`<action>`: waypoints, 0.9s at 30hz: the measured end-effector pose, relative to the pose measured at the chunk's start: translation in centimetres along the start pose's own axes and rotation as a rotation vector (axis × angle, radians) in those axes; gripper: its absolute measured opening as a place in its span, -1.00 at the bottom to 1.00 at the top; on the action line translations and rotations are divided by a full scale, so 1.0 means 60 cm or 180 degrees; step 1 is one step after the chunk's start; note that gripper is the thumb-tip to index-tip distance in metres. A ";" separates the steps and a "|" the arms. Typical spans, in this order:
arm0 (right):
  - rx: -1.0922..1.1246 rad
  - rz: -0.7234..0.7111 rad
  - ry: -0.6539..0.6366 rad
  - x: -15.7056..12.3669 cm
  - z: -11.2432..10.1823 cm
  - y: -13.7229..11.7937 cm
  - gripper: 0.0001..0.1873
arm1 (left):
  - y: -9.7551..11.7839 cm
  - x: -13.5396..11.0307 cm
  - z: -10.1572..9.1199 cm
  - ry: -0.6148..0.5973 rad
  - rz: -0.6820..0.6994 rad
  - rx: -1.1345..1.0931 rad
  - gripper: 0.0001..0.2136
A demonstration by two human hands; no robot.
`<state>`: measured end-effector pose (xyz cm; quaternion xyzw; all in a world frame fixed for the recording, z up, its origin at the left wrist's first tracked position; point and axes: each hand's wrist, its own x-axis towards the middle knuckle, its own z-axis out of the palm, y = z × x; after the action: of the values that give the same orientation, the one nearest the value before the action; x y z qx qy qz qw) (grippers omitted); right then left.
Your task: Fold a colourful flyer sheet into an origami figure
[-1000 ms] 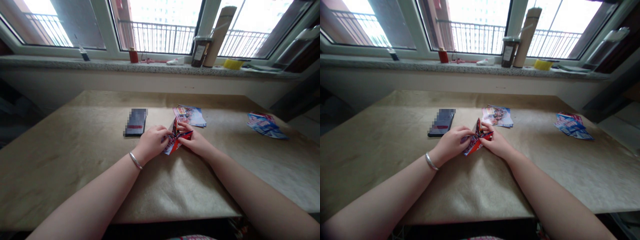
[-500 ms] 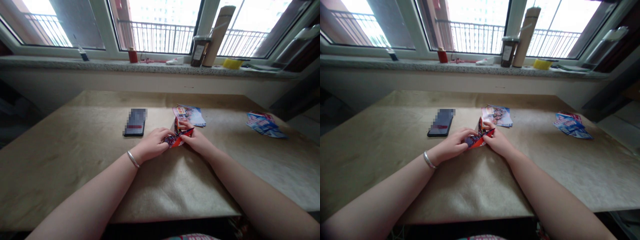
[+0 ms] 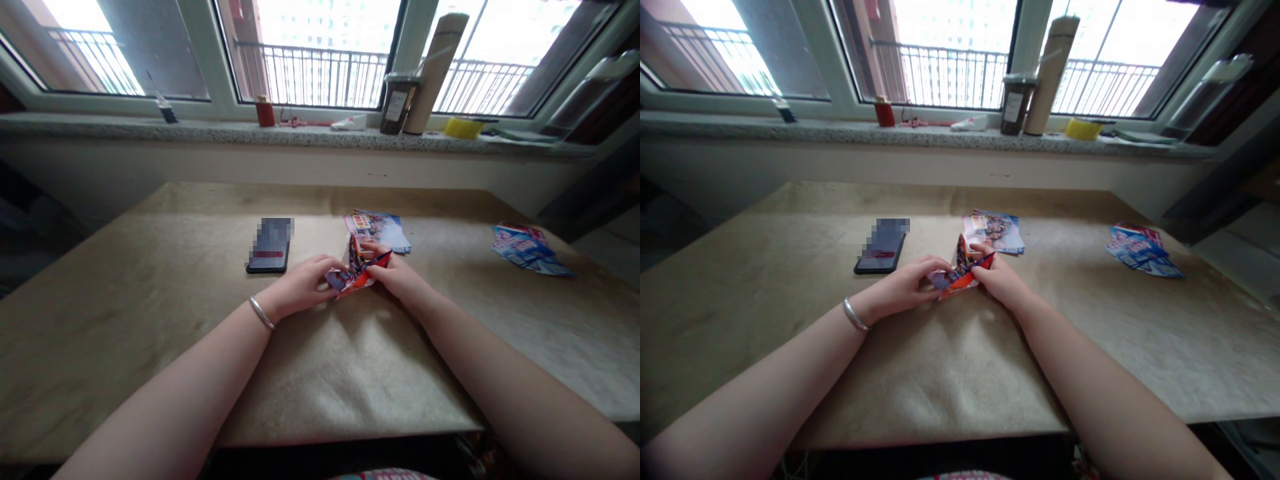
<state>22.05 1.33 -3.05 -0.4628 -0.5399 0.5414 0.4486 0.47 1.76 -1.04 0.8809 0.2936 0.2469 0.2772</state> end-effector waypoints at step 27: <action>-0.0146 -0.0058 -0.0063 -0.004 0.005 -0.003 -0.49 | 0.003 -0.005 0.009 0.0252 -0.0202 0.0073 -0.70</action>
<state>21.80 1.06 -2.85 -0.4626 -0.5608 0.5293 0.4375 0.67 1.26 -1.41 0.8638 0.3349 0.2693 0.2630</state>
